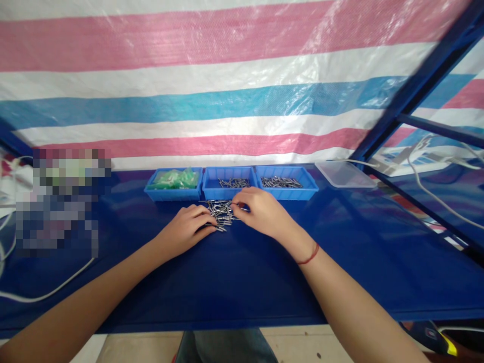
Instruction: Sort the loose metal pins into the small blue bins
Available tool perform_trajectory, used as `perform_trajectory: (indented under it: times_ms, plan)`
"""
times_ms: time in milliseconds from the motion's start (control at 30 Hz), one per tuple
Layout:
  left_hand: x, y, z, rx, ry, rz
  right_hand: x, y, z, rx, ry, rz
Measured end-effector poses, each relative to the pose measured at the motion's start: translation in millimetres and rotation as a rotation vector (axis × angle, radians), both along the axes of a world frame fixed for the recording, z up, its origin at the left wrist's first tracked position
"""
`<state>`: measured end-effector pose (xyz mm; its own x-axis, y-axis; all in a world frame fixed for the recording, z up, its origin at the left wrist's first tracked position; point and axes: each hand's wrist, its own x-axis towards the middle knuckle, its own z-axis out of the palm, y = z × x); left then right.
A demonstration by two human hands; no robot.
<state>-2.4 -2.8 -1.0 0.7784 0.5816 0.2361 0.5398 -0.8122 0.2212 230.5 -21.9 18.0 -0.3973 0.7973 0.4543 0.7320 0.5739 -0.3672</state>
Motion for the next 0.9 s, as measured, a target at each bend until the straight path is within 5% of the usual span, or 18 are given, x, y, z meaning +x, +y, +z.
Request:
perform_trajectory:
  times_ms: [267, 400, 900]
  plan:
    - [3.6, -1.9, -1.9, 0.069, 0.065, 0.071, -22.3, -7.8, -8.1, -0.134, -0.02, 0.17]
    - [5.0, -2.6, -3.2, 0.075, -0.006, 0.093, -27.0, -8.6, -12.5, -0.117, 0.03, 0.128]
    - [4.8, 0.7, -3.8, -0.338, -0.526, 0.122, -51.6, -13.8, -22.3, -0.39, 0.883, 0.108]
